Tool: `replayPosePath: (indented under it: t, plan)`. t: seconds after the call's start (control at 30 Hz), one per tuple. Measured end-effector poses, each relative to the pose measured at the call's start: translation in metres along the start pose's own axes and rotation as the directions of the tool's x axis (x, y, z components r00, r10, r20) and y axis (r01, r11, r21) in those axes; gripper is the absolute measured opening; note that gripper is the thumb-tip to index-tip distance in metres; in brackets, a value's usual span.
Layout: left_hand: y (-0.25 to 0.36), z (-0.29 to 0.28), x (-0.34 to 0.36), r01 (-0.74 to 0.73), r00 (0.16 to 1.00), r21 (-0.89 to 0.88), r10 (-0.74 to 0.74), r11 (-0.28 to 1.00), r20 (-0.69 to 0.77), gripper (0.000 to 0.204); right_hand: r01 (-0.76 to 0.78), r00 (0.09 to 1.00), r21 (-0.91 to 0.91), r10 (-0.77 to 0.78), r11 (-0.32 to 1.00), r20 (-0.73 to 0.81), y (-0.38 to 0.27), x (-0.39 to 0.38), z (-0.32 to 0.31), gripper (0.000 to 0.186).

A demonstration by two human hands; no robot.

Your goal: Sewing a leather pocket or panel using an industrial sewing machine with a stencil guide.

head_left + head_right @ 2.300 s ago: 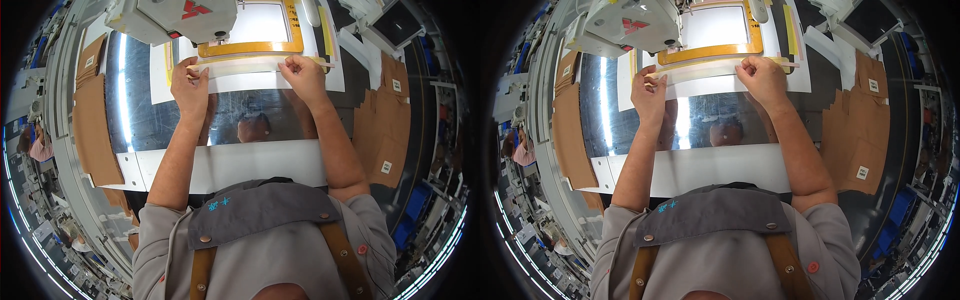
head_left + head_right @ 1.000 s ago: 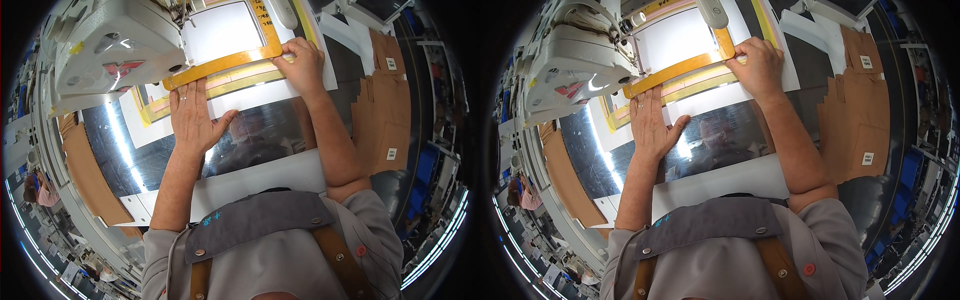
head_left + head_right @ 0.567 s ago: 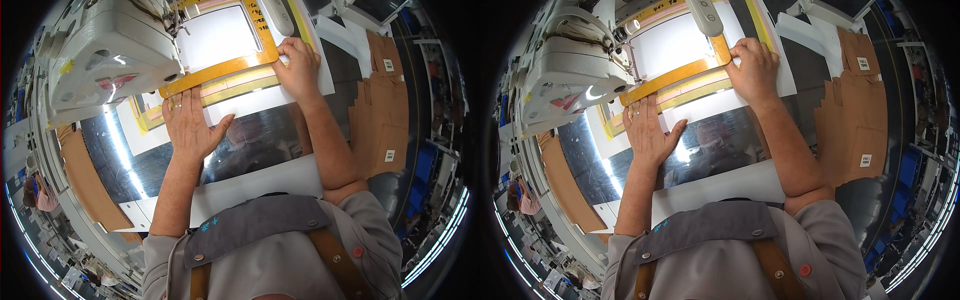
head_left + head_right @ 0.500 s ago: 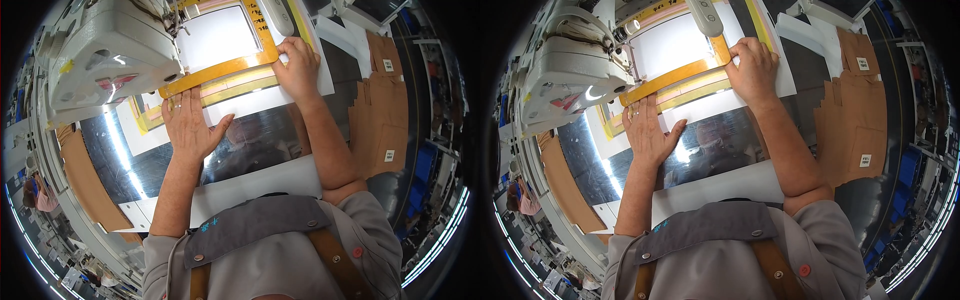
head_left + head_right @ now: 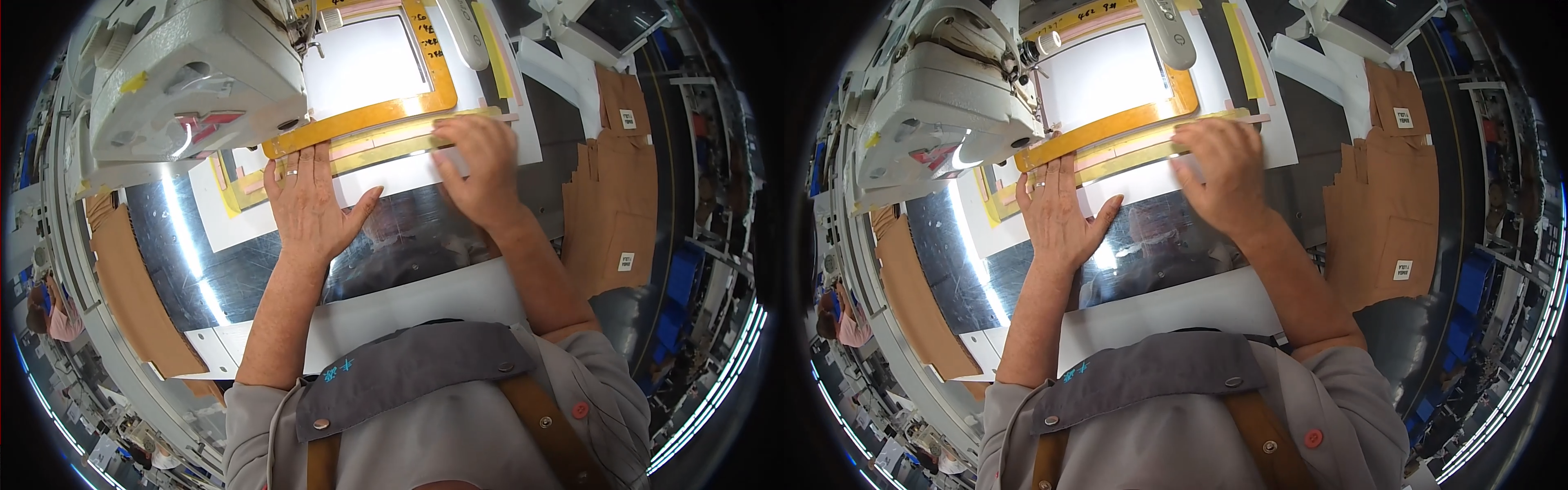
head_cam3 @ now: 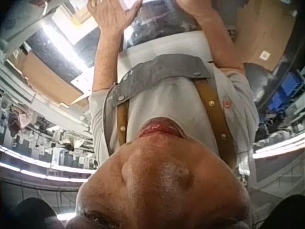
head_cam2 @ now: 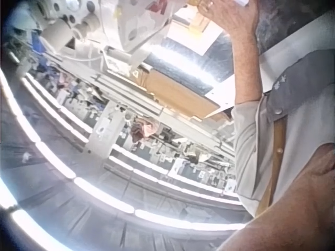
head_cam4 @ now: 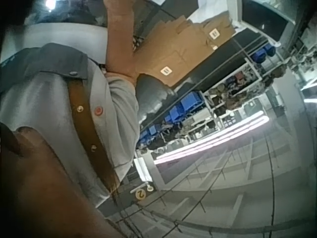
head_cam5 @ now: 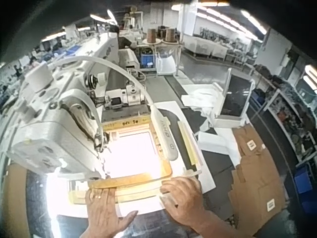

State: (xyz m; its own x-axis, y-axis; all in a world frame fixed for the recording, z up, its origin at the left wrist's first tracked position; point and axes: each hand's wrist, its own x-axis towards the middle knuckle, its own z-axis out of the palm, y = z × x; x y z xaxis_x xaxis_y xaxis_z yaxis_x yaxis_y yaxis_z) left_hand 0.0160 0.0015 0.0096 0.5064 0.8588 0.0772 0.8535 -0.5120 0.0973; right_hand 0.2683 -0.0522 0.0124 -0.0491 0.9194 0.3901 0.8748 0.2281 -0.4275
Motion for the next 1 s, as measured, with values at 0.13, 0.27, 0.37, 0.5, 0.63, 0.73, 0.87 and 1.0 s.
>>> replayPosePath:
  t: [0.13,0.27,0.37,0.5,0.63,0.73,0.87,1.0]
  plan:
    - [-0.001,0.003,0.000,-0.008,1.000,-0.034,0.007,0.999,-0.029,0.097,0.123,0.975,-0.115,-0.098,0.986,0.200,-0.017,0.002,0.012,0.069]
    - [-0.001,0.007,0.000,-0.019,0.999,-0.048,0.017,0.999,-0.047,0.095,0.146,0.955,-0.160,-0.097,0.976,0.280,-0.020,0.013,0.021,0.075]
    - [0.001,0.005,0.003,-0.014,1.000,-0.034,0.014,0.999,-0.012,0.095,0.125,0.948,-0.267,-0.036,0.956,0.316,-0.016,0.014,0.024,0.083]
    - [0.002,0.002,0.002,0.028,0.998,0.011,-0.027,1.000,-0.054,0.094,0.038,0.970,-0.281,0.032,0.959,0.242,-0.015,0.018,0.027,0.084]
    - [-0.005,0.004,-0.003,0.121,0.982,-0.110,-0.135,0.987,-0.132,0.094,-0.035,0.984,-0.241,0.076,0.970,0.162,-0.024,0.023,0.027,0.065]
    - [-0.001,0.001,-0.002,0.152,0.976,-0.262,-0.186,0.953,-0.109,0.099,-0.028,0.996,-0.308,0.052,0.951,0.070,-0.005,0.012,0.029,0.058]
    - [-0.020,-0.003,-0.030,0.087,0.931,-0.225,-0.159,0.971,-0.329,0.070,-0.057,0.997,-0.467,0.077,0.882,0.024,0.026,0.001,0.038,0.072]
    - [-0.096,-0.023,-0.107,0.314,0.760,-0.337,-0.447,0.888,-0.471,0.045,-0.105,0.991,-0.474,0.132,0.874,0.025,0.021,0.003,0.045,0.089]
